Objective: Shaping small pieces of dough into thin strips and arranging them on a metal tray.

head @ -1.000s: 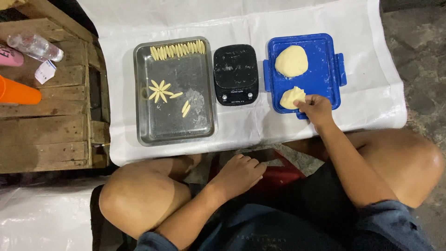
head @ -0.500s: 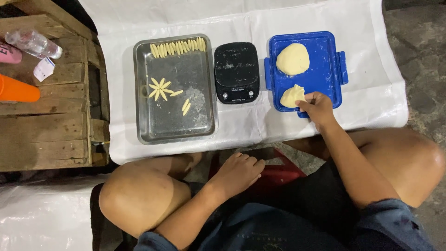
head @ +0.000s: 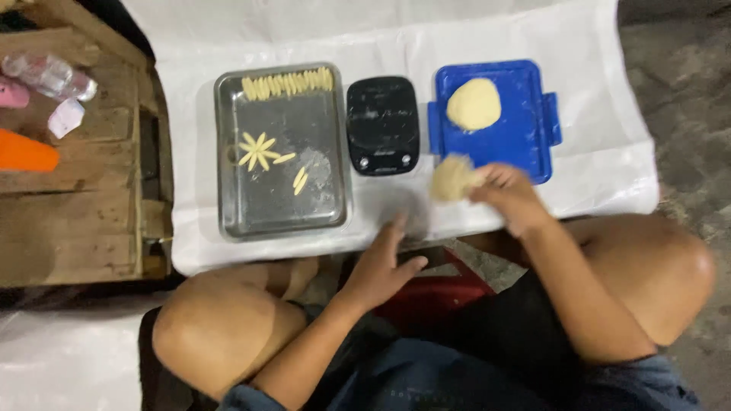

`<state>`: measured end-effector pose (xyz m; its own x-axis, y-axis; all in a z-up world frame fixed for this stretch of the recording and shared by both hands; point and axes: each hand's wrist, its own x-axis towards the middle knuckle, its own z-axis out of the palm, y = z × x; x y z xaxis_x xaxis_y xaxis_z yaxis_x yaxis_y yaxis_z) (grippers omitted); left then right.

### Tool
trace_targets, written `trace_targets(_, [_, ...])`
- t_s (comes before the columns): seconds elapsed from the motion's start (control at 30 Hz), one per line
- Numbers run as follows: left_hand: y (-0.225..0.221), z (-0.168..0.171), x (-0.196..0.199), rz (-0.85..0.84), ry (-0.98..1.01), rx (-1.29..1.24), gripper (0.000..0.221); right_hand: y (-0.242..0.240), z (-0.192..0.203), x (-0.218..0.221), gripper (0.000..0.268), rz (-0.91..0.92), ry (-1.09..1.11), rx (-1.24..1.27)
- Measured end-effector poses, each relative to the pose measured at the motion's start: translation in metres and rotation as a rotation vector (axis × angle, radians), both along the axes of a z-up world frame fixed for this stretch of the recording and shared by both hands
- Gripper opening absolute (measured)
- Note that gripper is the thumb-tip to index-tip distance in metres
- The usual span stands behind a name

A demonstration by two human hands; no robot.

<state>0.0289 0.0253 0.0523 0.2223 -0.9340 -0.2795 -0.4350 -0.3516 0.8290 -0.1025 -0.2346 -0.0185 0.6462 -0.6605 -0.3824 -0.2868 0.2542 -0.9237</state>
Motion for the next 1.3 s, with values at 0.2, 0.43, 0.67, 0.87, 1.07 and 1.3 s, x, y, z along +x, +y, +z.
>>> trace_targets(0.2, [-0.005, -0.097, -0.006, 0.506, 1.003, -0.057, 0.056, 0.073, 0.041, 0.007, 0.029, 0.429, 0.064, 0.144])
trace_targets(0.43, [-0.003, -0.114, -0.003, 0.492, 0.843, -0.023, 0.037, 0.084, 0.066, 0.017, 0.034, 0.714, 0.338, -0.103])
trace_targets(0.67, [-0.01, -0.084, -0.001, 0.497, 0.836, 0.005, 0.03, 0.082, 0.097, 0.026, 0.031, 0.747, 0.341, -0.127])
trace_targets(0.87, [-0.012, -0.065, 0.003, 0.44, 0.738, 0.074, 0.021, 0.079, 0.057, 0.016, 0.02, 0.718, 0.315, -0.222])
trace_targets(1.07, [-0.014, -0.097, -0.003, 0.608, 0.963, -0.042, 0.029, 0.074, -0.015, 0.012, 0.003, 0.244, -0.2, 0.484])
trace_targets(1.3, [-0.005, -0.088, 0.014, 0.976, 0.937, -0.102, 0.034, 0.047, 0.001, 0.047, 0.007, -0.072, -0.255, 0.32])
